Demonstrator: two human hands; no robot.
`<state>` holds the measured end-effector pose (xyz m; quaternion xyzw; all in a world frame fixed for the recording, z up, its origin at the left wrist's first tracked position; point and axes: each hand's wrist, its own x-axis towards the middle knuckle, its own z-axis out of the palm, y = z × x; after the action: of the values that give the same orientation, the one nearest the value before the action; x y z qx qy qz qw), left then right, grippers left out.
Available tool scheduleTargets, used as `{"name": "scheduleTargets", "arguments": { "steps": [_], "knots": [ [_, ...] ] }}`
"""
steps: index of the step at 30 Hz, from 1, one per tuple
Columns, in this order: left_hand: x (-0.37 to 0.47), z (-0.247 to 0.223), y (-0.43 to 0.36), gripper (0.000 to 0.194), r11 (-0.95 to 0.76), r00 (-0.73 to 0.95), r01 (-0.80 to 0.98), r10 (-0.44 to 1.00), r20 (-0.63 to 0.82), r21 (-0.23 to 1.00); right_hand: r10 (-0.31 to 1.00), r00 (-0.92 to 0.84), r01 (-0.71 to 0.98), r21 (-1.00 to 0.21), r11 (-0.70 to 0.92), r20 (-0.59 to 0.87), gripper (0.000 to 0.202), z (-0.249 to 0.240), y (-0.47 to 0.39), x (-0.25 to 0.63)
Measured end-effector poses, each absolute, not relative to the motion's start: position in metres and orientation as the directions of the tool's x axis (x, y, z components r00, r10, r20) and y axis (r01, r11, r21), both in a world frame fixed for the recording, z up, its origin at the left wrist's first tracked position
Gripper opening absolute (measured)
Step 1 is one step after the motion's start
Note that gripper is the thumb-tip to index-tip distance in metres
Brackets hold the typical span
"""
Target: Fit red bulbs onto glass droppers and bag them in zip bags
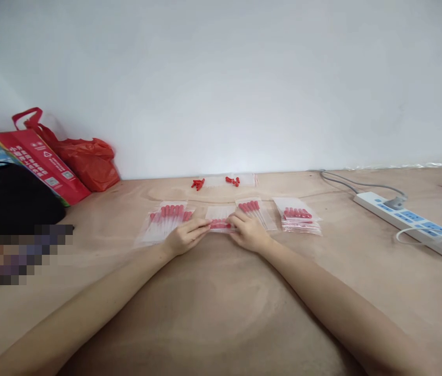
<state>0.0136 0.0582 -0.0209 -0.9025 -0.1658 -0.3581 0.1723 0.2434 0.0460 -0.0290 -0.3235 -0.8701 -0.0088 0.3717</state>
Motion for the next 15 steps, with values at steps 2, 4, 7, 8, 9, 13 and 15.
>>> {"name": "scheduleTargets", "arguments": {
  "steps": [2, 4, 7, 8, 9, 13, 15],
  "knots": [
    [0.015, -0.024, 0.056, 0.017, -0.885, 0.693, 0.423, 0.177, 0.699, -0.196, 0.471, -0.538, 0.639, -0.026, 0.768, 0.700, 0.014, -0.032, 0.041, 0.248],
    [0.015, -0.023, 0.055, 0.016, -0.887, 0.699, 0.415, 0.168, 0.695, -0.204, 0.374, -0.579, 0.653, 0.138, 0.744, 0.724, 0.018, -0.034, 0.039, 0.253],
    [0.011, -0.020, 0.054, 0.017, -0.879, 0.731, 0.407, 0.151, 0.665, -0.248, 0.313, -0.647, 0.626, 0.250, 0.738, 0.695, 0.025, -0.037, 0.039, 0.258],
    [0.009, -0.019, 0.054, 0.018, -0.875, 0.743, 0.407, 0.149, 0.652, -0.264, 0.318, -0.661, 0.621, 0.258, 0.740, 0.680, 0.027, -0.037, 0.040, 0.259],
    [0.008, -0.018, 0.055, 0.019, -0.870, 0.753, 0.407, 0.149, 0.641, -0.277, 0.327, -0.671, 0.619, 0.260, 0.741, 0.665, 0.028, -0.037, 0.040, 0.260],
    [0.004, -0.018, 0.054, 0.022, -0.862, 0.767, 0.398, 0.125, 0.630, -0.314, 0.322, -0.699, 0.614, 0.307, 0.727, 0.638, 0.025, -0.035, 0.040, 0.261],
    [0.004, -0.017, 0.054, 0.020, -0.862, 0.772, 0.379, 0.094, 0.628, -0.337, 0.286, -0.721, 0.594, 0.349, 0.725, 0.632, 0.021, -0.034, 0.039, 0.261]
  ]
}}
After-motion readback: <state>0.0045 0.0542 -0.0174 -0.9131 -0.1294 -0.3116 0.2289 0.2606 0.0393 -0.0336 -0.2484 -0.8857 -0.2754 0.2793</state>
